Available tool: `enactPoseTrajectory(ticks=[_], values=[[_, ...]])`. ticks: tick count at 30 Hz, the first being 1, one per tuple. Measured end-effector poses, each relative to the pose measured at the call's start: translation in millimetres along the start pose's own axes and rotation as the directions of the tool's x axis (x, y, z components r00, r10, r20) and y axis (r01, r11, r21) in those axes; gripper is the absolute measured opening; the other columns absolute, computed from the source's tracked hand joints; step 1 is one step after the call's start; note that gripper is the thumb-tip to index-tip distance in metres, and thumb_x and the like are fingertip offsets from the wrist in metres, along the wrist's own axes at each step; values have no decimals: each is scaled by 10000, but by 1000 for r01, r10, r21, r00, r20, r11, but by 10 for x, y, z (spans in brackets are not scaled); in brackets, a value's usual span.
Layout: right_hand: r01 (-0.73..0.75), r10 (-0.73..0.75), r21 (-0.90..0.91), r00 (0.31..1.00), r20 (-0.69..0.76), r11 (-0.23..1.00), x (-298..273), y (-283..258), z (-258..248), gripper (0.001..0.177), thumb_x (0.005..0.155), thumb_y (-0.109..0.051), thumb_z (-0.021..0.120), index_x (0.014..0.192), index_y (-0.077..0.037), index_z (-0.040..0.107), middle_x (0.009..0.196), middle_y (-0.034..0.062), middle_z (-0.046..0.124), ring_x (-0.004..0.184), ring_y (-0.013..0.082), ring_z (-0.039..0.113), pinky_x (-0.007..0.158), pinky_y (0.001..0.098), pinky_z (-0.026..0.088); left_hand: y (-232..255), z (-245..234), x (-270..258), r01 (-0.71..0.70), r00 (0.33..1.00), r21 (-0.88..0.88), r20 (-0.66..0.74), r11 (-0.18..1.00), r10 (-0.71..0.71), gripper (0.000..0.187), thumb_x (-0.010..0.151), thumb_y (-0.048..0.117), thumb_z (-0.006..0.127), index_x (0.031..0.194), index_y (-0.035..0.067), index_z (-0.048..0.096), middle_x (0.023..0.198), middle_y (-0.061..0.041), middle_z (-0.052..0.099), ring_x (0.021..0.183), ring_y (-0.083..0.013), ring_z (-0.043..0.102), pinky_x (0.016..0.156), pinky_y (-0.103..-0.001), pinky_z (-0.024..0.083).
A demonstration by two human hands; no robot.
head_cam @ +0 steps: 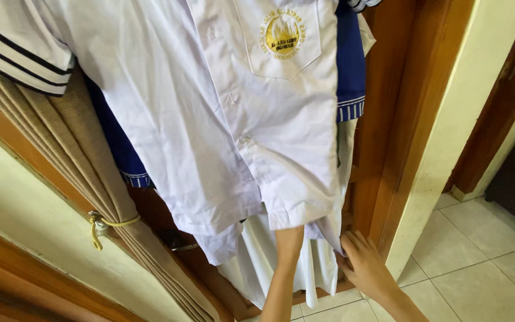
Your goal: The person buttons a white shirt on a hanger and then folds a pair of grey pants on a dark surface.
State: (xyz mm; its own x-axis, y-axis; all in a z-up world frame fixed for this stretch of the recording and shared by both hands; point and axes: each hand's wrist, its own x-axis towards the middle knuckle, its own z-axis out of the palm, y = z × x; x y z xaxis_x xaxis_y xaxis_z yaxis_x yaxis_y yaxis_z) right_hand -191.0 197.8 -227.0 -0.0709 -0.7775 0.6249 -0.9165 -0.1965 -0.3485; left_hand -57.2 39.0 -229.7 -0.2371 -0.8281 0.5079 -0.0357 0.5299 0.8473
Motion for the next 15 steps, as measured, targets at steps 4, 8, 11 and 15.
enactPoseTrajectory(ticks=[4, 8, 11, 15], values=[[-384, 347, 64, 885, 309, 921, 188, -148, -256, 396, 833, -214, 801, 1103, -69, 550, 1039, 128, 622, 1016, 322, 617, 906, 447, 514, 1057, -263, -77, -55, 989, 272, -119, 961, 90, 510, 817, 298, 735, 1224, 12, 622, 1199, -152, 678, 1129, -356, 637, 947, -440, 511], [-201, 226, 189, 966, -124, 961, 491, -424, -575, 885, 671, -292, 906, 1334, 57, 436, 1314, 303, 528, 1191, 422, 544, 886, 467, 506, 1853, -426, -110, 198, 978, 583, -59, 788, -202, 570, 753, 372, 792, 1175, 36, 609, 1143, -152, 659, 1069, -399, 628, 881, -464, 512], [133, -89, 110, 938, -335, 985, 856, -538, -766, 761, 668, -170, 797, 1310, 76, 469, 1305, 306, 502, 1215, 425, 495, 920, 465, 498, 2122, -319, 14, 183, 973, 612, 2, 770, -233, 575, 725, 454, 857, 1102, 71, 654, 1097, -103, 688, 1034, -357, 652, 855, -463, 496], [-146, 252, 373, 934, -253, 916, 1248, -341, -1093, 424, 769, 141, 537, 1154, 12, 659, 1124, 151, 688, 1079, 269, 679, 829, 344, 540, 2301, -130, 58, -290, 957, 480, 127, 828, 262, 460, 784, 195, 788, 1181, 13, 647, 1098, -171, 627, 1021, -400, 587, 850, -500, 448]])
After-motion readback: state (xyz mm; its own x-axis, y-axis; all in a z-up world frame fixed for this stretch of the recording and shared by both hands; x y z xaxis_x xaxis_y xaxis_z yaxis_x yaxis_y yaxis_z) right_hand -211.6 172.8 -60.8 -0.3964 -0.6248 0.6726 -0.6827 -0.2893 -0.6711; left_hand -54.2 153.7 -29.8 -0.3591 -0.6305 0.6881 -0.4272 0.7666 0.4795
